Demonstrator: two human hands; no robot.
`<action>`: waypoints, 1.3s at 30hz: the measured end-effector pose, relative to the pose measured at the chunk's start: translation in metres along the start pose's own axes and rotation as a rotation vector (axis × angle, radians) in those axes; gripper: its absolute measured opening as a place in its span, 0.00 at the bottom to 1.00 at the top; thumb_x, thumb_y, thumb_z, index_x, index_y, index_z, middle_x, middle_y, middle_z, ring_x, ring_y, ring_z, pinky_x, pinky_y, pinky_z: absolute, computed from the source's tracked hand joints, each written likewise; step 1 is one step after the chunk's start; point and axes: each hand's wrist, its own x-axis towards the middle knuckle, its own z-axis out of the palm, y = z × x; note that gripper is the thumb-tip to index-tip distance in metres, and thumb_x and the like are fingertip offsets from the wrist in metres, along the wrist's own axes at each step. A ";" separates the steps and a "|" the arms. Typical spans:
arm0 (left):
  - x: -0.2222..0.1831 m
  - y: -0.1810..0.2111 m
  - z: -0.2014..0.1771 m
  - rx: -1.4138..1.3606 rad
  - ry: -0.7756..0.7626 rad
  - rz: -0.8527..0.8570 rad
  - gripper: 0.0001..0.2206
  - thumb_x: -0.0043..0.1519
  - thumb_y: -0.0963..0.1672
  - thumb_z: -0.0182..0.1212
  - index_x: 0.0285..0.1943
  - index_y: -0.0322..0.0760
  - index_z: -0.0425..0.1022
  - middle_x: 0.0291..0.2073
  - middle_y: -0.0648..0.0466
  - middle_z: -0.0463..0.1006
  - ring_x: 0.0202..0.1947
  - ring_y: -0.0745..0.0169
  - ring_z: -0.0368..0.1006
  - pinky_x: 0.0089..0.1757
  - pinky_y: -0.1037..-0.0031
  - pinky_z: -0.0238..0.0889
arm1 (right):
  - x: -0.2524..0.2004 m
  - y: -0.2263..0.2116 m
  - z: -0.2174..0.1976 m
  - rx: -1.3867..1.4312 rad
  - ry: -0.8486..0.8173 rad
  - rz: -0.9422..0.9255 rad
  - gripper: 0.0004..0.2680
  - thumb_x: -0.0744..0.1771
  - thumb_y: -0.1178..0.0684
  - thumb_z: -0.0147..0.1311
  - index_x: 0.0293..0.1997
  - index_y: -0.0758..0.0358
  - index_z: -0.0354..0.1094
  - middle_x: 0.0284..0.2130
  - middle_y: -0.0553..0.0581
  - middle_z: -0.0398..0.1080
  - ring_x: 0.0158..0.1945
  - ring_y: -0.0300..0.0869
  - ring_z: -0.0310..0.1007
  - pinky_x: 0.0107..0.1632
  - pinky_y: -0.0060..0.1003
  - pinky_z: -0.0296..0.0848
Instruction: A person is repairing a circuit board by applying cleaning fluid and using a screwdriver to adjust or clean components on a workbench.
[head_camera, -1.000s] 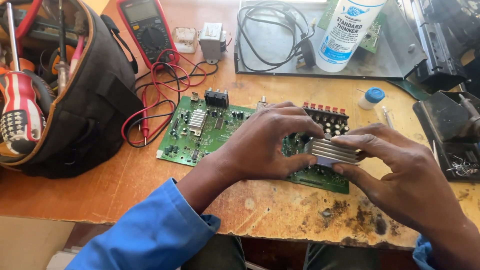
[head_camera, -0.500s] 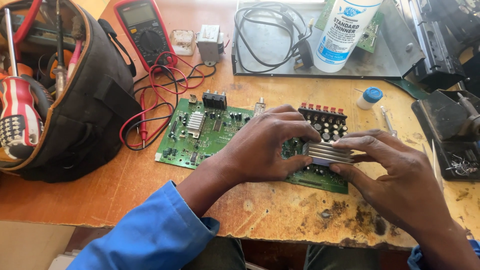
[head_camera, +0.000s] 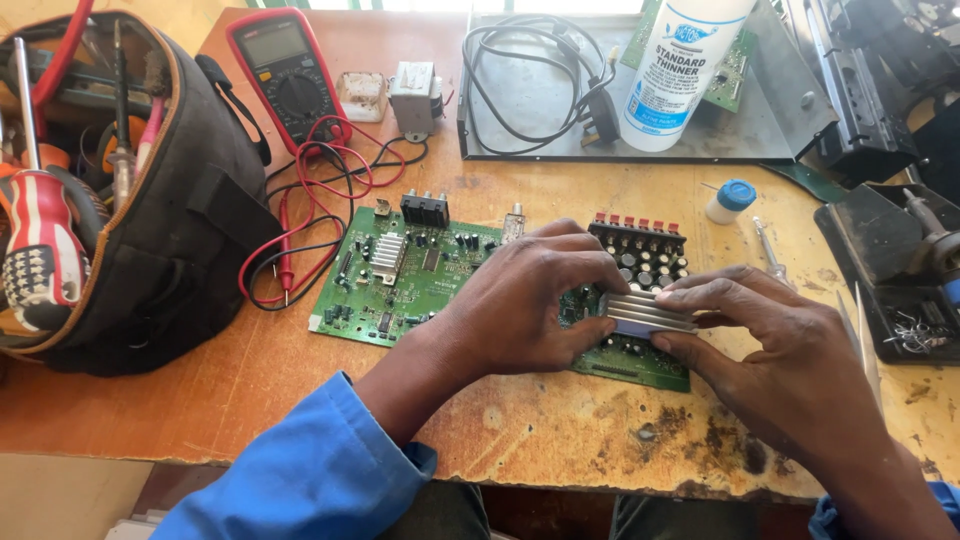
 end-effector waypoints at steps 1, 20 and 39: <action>-0.001 0.001 0.001 0.005 0.001 0.004 0.08 0.55 0.42 0.67 0.41 0.39 0.77 0.33 0.54 0.79 0.39 0.52 0.71 0.40 0.63 0.65 | -0.001 0.002 0.001 0.000 0.005 -0.004 0.11 0.59 0.51 0.70 0.43 0.53 0.81 0.39 0.48 0.81 0.45 0.38 0.81 0.51 0.35 0.75; 0.007 0.022 0.002 0.047 0.013 -0.053 0.16 0.57 0.49 0.69 0.51 0.42 0.76 0.44 0.52 0.77 0.47 0.52 0.72 0.48 0.62 0.63 | -0.015 0.000 -0.026 0.213 0.034 -0.007 0.13 0.62 0.49 0.66 0.51 0.55 0.76 0.48 0.55 0.78 0.52 0.42 0.80 0.48 0.35 0.81; 0.186 0.165 0.131 -0.054 -0.071 0.185 0.13 0.55 0.38 0.54 0.49 0.38 0.74 0.39 0.50 0.79 0.40 0.44 0.75 0.40 0.57 0.68 | -0.100 0.061 -0.165 0.207 0.484 0.261 0.08 0.67 0.51 0.56 0.44 0.62 0.77 0.42 0.53 0.80 0.46 0.39 0.80 0.44 0.33 0.80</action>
